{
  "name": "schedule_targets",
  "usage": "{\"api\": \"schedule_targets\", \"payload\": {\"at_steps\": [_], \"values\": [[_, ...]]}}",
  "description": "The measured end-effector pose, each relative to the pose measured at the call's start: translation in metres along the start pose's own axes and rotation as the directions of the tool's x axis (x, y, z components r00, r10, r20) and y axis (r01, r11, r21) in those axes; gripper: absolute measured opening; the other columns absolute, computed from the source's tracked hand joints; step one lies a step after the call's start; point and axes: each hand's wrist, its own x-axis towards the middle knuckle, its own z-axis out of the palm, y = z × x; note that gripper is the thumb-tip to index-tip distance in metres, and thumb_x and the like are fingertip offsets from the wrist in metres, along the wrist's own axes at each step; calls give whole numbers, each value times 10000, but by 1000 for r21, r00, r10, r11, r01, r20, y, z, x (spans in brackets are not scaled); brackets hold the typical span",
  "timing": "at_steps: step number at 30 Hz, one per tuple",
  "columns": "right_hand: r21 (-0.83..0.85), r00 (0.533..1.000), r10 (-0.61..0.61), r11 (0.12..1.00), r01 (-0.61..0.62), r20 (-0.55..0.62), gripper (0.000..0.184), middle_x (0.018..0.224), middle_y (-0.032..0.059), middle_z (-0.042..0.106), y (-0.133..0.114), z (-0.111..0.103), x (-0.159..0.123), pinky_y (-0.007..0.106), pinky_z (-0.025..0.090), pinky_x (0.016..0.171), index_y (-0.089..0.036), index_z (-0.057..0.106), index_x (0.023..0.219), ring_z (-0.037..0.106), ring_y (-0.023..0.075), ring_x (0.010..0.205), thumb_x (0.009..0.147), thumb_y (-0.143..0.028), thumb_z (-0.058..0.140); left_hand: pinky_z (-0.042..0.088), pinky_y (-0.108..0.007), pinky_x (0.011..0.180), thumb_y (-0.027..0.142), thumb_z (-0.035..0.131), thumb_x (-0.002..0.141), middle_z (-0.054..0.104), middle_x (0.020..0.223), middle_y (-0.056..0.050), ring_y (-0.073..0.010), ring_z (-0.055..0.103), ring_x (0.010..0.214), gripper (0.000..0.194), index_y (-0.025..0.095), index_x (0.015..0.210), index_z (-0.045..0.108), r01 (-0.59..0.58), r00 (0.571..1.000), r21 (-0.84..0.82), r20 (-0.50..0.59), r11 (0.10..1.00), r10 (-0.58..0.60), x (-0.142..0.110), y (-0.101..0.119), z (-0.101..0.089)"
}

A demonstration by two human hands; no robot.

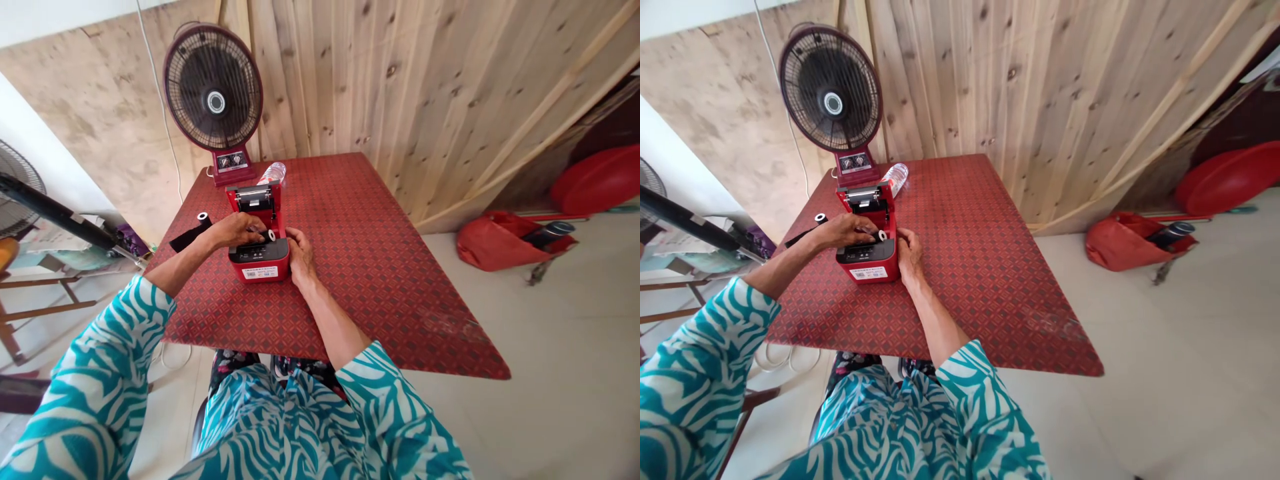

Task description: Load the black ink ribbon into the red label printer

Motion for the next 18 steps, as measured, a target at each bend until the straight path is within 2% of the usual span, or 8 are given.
{"api": "schedule_targets", "payload": {"at_steps": [5,11,14,18], "values": [[-6,1000,-20,1000,20,-4,290,1038,33,763,2,0,1,393,520,968,-233,708,978,655,206,1007,745,-328,564,570,-325,850,254,671,814,791,997,-29,-211,738,932,210,235,1009,743,-62,998,-119,23,991,65,0,1,2],[-16,1000,-17,1000,17,12,294,1016,33,754,3,-1,0,383,526,948,-228,700,986,657,200,995,757,-339,554,547,-343,841,239,699,781,789,1004,-45,-245,729,924,249,243,1021,765,-7,995,105,-98,994,17,-3,7,-3],[-2,1000,-1,1000,1,-12,307,1013,35,762,0,0,-1,392,523,961,-221,701,986,667,201,976,740,-341,560,530,-307,787,245,724,742,800,971,-22,-239,728,897,227,280,958,786,3,999,201,-44,980,6,7,3,3],[27,1000,27,999,-27,-14,314,1011,36,773,-3,0,-2,391,528,959,-215,699,986,678,198,952,729,-335,566,500,-265,708,237,718,715,796,851,10,-212,726,809,140,287,822,792,5,999,172,48,985,-13,25,-5,6]]}}
